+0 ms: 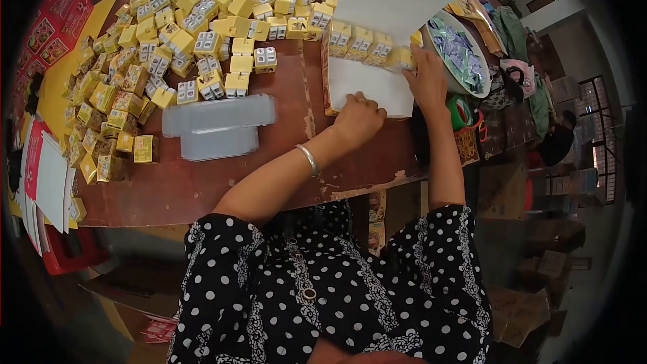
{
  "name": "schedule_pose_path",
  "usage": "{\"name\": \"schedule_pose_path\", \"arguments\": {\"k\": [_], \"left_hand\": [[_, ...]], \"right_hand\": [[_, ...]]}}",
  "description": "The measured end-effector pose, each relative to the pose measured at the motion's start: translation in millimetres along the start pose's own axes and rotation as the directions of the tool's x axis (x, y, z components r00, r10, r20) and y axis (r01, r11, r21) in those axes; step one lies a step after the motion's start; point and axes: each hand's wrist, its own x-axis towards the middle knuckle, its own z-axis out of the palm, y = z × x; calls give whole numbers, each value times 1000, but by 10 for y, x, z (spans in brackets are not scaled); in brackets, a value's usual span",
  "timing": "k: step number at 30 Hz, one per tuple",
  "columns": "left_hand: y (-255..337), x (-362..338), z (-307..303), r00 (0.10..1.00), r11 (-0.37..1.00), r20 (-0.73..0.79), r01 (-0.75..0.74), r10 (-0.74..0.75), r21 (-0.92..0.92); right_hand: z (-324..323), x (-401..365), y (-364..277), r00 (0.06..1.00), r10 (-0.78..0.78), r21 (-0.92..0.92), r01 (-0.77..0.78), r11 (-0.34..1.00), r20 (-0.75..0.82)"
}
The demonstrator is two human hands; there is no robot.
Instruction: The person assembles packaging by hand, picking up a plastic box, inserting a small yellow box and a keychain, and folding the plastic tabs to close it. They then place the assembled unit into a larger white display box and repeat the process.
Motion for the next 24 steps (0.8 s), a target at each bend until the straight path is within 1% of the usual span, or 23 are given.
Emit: {"name": "schedule_pose_path", "arguments": {"k": [1,2,3,5,7,9,11,12,14,15,17,18,19,20,21,22,23,24], "left_hand": [[-22,-31,70,995,1000,-104,-13,13,2],[-62,-51,138,995,1000,-96,-19,19,2],[-92,-89,100,996,999,-84,-42,40,-18],[-143,-167,71,996,997,-66,-69,66,-36],[-193,-247,78,979,994,-176,-111,107,-11],[-217,-267,88,975,992,-183,-127,124,-6],[-229,-268,96,971,990,-196,-144,140,-4],[-233,-265,92,970,989,-196,-146,143,0],[-224,-263,68,970,989,-196,-148,146,5],[-221,-264,65,972,990,-187,-143,141,0],[-204,-281,56,975,992,-183,-130,128,2],[-191,-292,101,968,992,-219,-124,121,-3],[-198,-310,96,961,993,-254,-117,111,-8],[-208,-344,98,962,994,-255,-107,101,-7],[-203,-363,71,974,995,-204,-104,99,-13],[-184,-374,48,983,994,-151,-108,104,-20],[-175,-390,25,982,993,-151,-115,110,-22],[-176,-413,-13,977,989,-156,-148,143,-25]], "right_hand": [[62,17,73,996,-84,-84,80,993,-43],[127,30,134,983,-168,-170,153,973,-77],[179,51,159,984,-160,-167,146,975,-73],[291,102,180,959,-246,-245,207,947,-139],[367,98,132,966,-217,-211,185,960,-141],[400,83,59,973,-189,-179,163,970,-136],[369,95,-18,991,-124,-214,112,970,-46],[378,127,-73,992,-121,-214,109,971,-44],[398,215,-166,998,-25,-262,39,964,56],[397,194,-158,998,-27,-261,40,964,55],[384,156,-145,995,-100,-276,91,957,-16],[281,112,-199,994,-109,-273,99,957,-21],[111,22,-287,976,-154,-213,119,970,-156],[14,-68,-356,940,-185,-154,146,977,-286],[19,-126,-403,939,-194,-154,155,976,-284],[57,-201,-440,984,-109,84,122,989,-140],[110,-279,-455,999,-48,307,39,951,24],[239,-307,-432,999,-38,305,29,952,23]]}}
